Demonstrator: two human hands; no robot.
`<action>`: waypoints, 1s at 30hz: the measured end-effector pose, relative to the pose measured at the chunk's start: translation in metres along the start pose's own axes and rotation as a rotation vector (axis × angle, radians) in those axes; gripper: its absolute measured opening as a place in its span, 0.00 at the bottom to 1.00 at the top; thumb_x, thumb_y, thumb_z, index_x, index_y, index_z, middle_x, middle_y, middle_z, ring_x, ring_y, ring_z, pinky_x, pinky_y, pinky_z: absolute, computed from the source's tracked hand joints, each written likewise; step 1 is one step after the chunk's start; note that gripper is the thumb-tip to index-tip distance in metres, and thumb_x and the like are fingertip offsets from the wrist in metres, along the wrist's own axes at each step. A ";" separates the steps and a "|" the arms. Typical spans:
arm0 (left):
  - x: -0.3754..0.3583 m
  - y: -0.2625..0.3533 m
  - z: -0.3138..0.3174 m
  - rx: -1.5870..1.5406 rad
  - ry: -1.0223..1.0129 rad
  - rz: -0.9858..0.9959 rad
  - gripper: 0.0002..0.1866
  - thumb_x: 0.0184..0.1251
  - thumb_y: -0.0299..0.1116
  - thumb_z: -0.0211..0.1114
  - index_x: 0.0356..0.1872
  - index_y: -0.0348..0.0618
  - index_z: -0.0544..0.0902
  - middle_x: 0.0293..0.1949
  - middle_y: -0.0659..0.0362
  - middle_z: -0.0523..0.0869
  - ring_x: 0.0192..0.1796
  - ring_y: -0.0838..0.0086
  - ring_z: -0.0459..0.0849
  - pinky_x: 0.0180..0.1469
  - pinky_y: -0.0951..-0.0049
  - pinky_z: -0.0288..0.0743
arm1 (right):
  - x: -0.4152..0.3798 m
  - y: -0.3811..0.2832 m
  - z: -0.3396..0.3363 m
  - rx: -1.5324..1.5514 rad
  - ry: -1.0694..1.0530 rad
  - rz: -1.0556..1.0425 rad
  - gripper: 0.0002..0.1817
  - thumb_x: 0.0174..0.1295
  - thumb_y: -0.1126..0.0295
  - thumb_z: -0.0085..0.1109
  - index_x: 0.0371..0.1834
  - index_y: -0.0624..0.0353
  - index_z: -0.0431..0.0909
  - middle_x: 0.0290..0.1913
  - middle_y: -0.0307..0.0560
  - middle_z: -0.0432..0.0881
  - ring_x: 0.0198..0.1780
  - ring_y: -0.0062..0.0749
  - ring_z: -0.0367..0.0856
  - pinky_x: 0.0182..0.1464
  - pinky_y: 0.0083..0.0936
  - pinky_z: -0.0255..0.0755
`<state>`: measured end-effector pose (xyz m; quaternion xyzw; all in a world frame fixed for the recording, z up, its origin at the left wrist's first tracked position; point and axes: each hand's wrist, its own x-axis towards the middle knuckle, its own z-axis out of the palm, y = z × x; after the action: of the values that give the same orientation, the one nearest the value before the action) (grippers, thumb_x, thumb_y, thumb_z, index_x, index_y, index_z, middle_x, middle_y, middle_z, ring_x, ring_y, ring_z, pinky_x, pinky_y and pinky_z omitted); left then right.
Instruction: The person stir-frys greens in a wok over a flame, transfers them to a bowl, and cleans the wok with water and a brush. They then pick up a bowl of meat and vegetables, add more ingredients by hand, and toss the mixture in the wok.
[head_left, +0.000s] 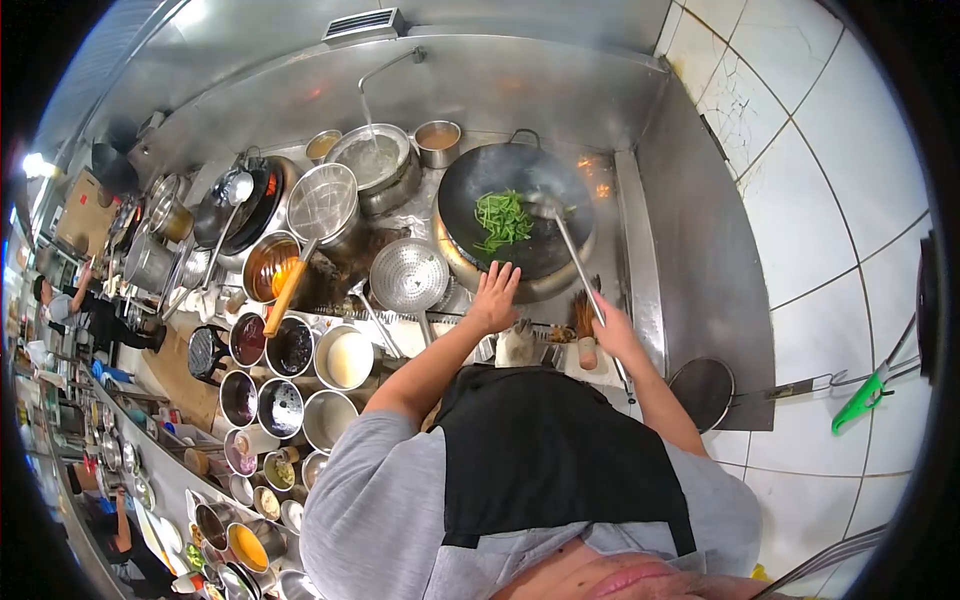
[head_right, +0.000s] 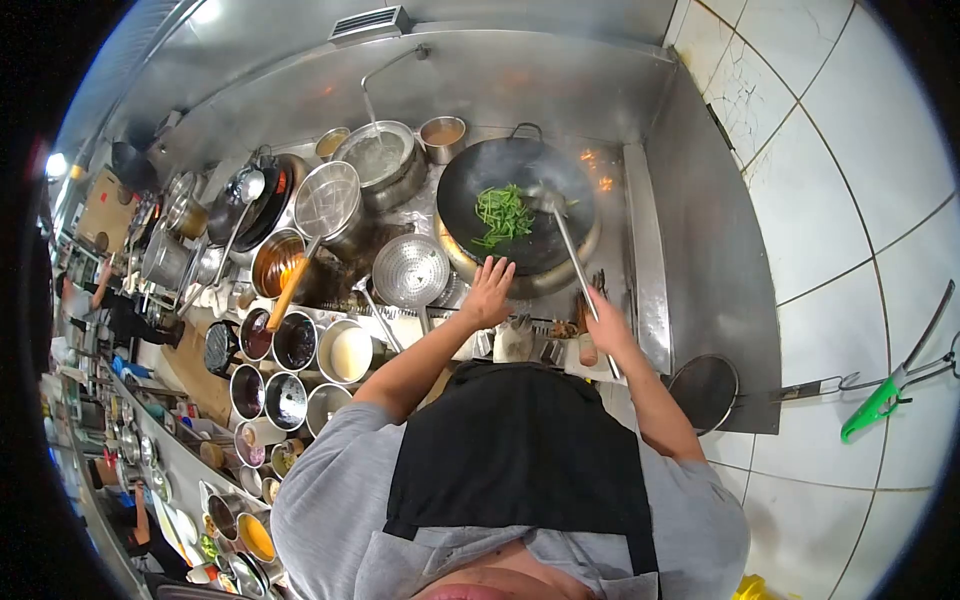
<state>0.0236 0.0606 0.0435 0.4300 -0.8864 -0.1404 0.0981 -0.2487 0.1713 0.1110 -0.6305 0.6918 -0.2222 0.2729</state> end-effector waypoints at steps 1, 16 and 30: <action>-0.002 0.000 -0.001 0.003 0.001 -0.001 0.51 0.53 0.40 0.71 0.76 0.40 0.50 0.75 0.44 0.52 0.78 0.43 0.45 0.76 0.45 0.46 | 0.014 -0.018 -0.001 0.088 0.040 0.052 0.33 0.59 0.76 0.53 0.72 0.53 0.63 0.53 0.68 0.79 0.54 0.61 0.78 0.57 0.44 0.72; -0.003 0.003 -0.002 0.003 -0.062 -0.043 0.53 0.52 0.40 0.72 0.77 0.43 0.49 0.76 0.46 0.52 0.78 0.44 0.43 0.76 0.48 0.47 | 0.042 -0.052 0.012 0.123 -0.136 0.013 0.33 0.58 0.75 0.56 0.71 0.54 0.66 0.52 0.63 0.82 0.52 0.46 0.83 0.54 0.35 0.75; 0.043 -0.002 0.000 -0.002 -0.010 -0.093 0.18 0.62 0.42 0.62 0.42 0.36 0.81 0.48 0.42 0.84 0.54 0.49 0.81 0.60 0.53 0.71 | -0.062 -0.094 -0.068 0.153 -0.352 -0.052 0.34 0.63 0.72 0.54 0.75 0.50 0.60 0.32 0.48 0.81 0.32 0.39 0.81 0.36 0.34 0.75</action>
<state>-0.0014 0.0257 0.0450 0.4700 -0.8658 -0.1477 0.0873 -0.2192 0.2200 0.2292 -0.6549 0.5980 -0.1674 0.4307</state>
